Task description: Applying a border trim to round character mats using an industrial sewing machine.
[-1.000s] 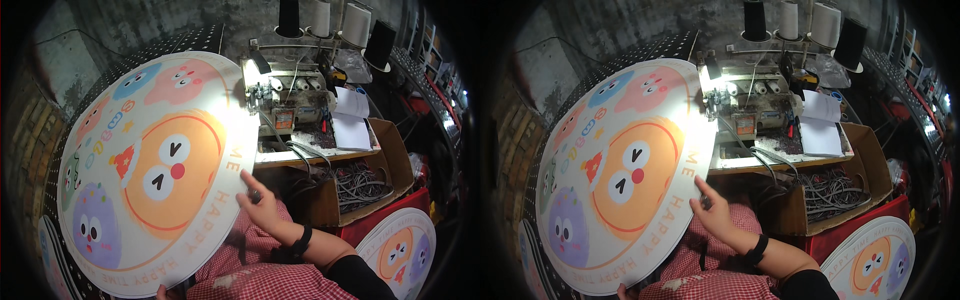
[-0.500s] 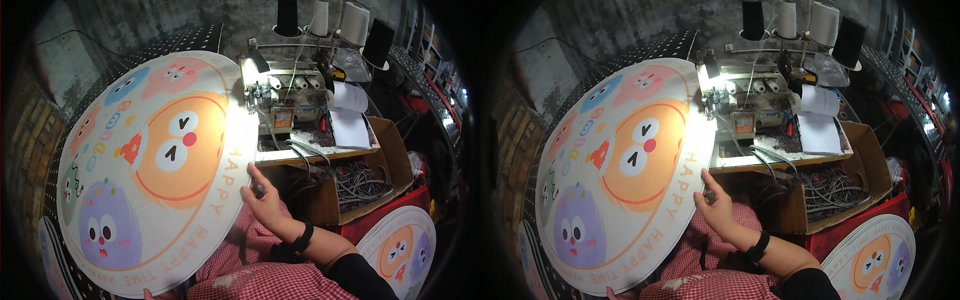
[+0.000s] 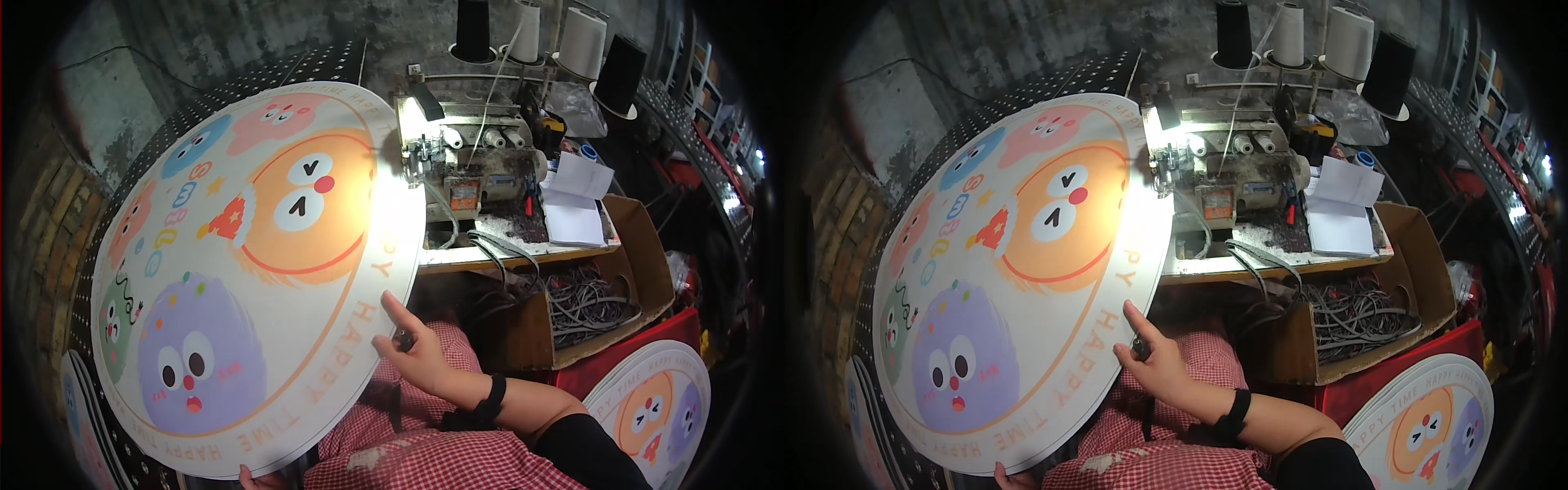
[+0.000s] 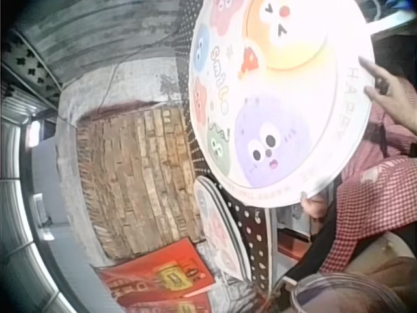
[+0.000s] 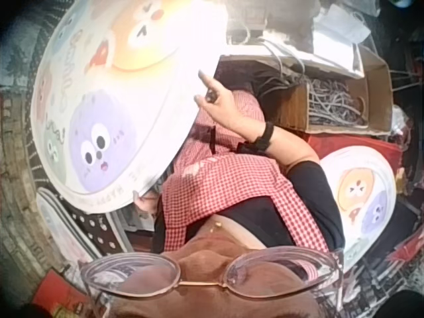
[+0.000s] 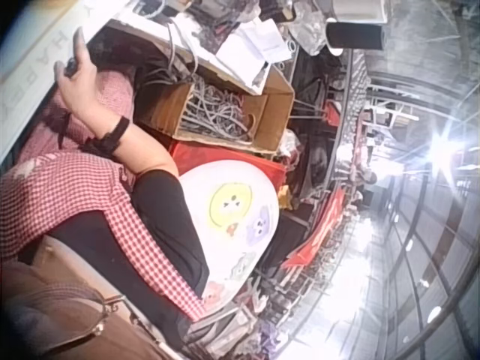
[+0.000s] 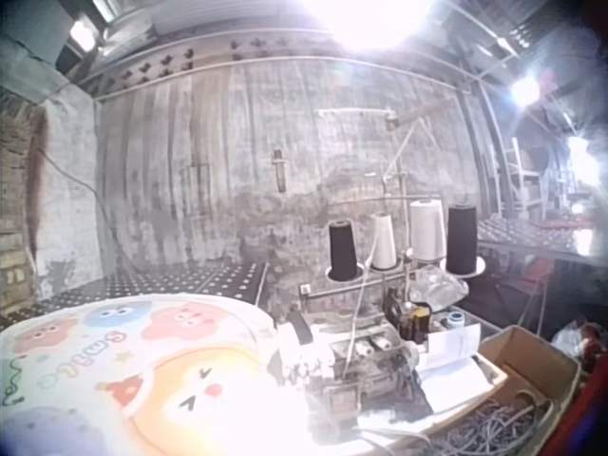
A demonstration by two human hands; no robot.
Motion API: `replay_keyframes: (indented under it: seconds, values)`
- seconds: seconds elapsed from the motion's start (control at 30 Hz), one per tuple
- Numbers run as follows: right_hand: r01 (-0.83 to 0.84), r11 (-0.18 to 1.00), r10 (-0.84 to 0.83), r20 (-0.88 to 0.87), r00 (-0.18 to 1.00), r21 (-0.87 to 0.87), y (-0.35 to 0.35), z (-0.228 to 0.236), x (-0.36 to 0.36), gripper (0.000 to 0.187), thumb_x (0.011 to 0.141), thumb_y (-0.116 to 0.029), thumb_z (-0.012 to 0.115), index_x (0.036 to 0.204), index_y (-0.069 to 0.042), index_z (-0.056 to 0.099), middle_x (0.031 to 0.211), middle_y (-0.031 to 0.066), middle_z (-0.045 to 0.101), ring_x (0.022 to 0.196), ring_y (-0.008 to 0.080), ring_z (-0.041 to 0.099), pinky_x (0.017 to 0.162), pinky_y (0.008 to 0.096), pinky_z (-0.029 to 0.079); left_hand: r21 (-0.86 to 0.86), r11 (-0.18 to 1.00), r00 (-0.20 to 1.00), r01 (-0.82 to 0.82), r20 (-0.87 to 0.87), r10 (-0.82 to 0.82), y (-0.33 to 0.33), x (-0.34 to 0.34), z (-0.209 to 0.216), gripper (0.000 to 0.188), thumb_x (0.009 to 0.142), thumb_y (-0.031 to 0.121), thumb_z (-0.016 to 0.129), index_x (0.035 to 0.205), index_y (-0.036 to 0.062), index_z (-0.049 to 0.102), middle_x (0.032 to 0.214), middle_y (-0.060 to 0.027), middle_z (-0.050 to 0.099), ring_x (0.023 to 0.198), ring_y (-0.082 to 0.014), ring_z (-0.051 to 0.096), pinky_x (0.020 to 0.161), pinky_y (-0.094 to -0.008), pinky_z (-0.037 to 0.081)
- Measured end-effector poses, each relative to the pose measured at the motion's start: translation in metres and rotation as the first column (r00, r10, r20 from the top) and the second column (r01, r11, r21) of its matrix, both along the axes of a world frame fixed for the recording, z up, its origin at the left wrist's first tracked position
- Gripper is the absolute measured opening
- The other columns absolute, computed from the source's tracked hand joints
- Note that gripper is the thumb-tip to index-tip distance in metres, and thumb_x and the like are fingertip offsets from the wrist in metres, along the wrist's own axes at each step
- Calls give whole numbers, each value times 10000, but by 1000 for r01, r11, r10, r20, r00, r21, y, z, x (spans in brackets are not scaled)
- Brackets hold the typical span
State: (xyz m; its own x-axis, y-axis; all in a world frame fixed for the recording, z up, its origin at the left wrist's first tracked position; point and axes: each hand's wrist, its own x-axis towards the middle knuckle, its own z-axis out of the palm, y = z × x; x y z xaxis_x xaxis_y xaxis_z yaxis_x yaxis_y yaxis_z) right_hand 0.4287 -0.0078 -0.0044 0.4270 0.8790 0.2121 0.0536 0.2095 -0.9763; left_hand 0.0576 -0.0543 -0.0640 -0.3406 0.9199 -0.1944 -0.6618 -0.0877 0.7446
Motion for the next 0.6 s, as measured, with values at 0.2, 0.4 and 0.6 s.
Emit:
replay_keyframes:
  seconds: [0.2, 0.4, 0.6]
  values:
    - [46, 995, -53, -77, 996, -87, 9, 6, 10, 583, 793, -46, 595, 1317, -38, 338, 1077, 75, 555, 852, 81, 523, 724, 190, 437, 9, 999, 998, -44, -49, 44, 1, 8, 16, 468, 839, 189, 432, 1189, -115, 371, 1235, -203, 413, 1081, -299, 409, 928, -377, 314]
    - [-20, 998, 19, 21, 1000, 57, 4, 1, 1, 590, 790, -46, 601, 1317, -35, 336, 1112, 75, 539, 879, 76, 514, 727, 191, 435, -28, 1000, 992, 4, -128, -7, 1, 6, -2, 420, 846, 189, 423, 1125, -125, 434, 1084, -188, 527, 980, -275, 482, 880, -365, 366]
    - [78, 991, -80, 13, 997, 105, 8, -1, -1, 586, 793, -43, 595, 1319, -38, 337, 977, 24, 574, 722, 35, 490, 647, 173, 425, 58, 997, 895, -48, -441, 68, 4, 2, 8, 426, 852, 173, 405, 1156, -126, 403, 1131, -207, 494, 1000, -285, 467, 893, -385, 355]
